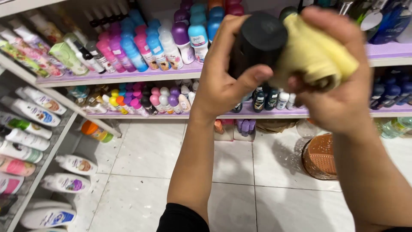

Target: The person sits on the floor in a store aisle and wipes a black and blue deodorant spray can with a yellow cloth. They rotate the can to clean the top, sides, and back, then place it back on the shelf.

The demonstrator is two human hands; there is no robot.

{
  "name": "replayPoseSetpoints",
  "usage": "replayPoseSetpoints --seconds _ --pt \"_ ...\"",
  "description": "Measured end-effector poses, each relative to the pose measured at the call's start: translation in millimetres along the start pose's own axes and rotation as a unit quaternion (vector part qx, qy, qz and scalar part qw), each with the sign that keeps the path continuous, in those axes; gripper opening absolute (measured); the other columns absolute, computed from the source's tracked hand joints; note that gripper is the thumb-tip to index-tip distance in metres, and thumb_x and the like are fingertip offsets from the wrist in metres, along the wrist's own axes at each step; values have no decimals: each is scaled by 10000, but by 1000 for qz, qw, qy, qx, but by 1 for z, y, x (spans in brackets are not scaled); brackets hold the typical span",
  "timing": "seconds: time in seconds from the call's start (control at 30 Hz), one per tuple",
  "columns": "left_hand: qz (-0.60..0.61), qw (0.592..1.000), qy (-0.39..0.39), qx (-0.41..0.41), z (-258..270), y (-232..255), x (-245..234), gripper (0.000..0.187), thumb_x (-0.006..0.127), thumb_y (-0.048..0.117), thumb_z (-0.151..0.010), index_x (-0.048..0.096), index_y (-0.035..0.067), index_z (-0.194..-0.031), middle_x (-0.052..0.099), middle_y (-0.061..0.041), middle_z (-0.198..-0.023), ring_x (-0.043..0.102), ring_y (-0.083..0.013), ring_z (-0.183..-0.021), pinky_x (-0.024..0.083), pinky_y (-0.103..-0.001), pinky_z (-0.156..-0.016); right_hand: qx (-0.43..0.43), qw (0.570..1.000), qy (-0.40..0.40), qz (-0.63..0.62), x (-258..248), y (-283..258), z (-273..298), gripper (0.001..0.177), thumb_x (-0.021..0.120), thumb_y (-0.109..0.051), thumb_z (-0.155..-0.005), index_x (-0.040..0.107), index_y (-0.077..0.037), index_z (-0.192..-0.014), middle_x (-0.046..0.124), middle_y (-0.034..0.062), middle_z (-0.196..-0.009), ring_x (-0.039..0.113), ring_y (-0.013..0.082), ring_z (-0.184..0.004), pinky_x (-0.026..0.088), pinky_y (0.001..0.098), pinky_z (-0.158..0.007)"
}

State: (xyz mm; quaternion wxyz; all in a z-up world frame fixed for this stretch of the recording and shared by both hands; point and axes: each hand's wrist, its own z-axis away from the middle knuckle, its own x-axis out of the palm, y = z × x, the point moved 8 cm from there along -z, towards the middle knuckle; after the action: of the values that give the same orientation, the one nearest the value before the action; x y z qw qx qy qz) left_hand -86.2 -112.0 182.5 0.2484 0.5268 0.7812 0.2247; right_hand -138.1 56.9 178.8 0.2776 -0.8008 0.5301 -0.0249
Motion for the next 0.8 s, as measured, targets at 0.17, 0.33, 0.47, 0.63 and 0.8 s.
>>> replayPoseSetpoints --seconds 0.17,0.33,0.47,0.63,0.8 --pt "-91 992 -67 47 5 6 6 660 758 474 -950 469 124 -1429 561 -56 -1408 596 -217 -1328 488 -337 -1189 38 996 -10 84 -27 -11 2 811 729 -201 -933 298 72 -1563 462 280 -1434 516 342 -1354 425 386 -1177" --pt "-159 971 -142 109 8 15 25 657 798 86 -821 488 66 -1401 661 -108 -1316 703 -259 -1196 555 -330 -1053 19 973 -145 179 -12 -37 -9 767 771 -197 -854 518 155 -1486 561 317 -1409 528 409 -1366 398 462 -1193" --pt "-203 967 -82 126 5 16 42 533 814 274 -903 501 75 -1286 656 -92 -1202 726 -297 -1086 582 -397 -851 52 964 -149 214 -2 -41 -10 1016 889 -297 -724 444 117 -1537 537 267 -1446 536 356 -1292 407 442 -1131" --pt "-261 957 -72 101 5 18 55 529 507 551 -991 482 107 -1276 667 -85 -1165 746 -360 -991 534 -473 -713 23 971 -48 235 -17 -43 2 587 852 -190 -967 621 102 -1422 544 284 -1271 572 356 -1160 446 412 -1035" --pt "-191 972 -114 80 12 9 65 519 695 343 -891 442 221 -1328 705 -30 -1211 765 -282 -970 566 -375 -784 -50 947 -28 316 -28 -57 22 297 914 -116 -990 715 73 -1105 490 230 -997 470 343 -874 340 436 -766"
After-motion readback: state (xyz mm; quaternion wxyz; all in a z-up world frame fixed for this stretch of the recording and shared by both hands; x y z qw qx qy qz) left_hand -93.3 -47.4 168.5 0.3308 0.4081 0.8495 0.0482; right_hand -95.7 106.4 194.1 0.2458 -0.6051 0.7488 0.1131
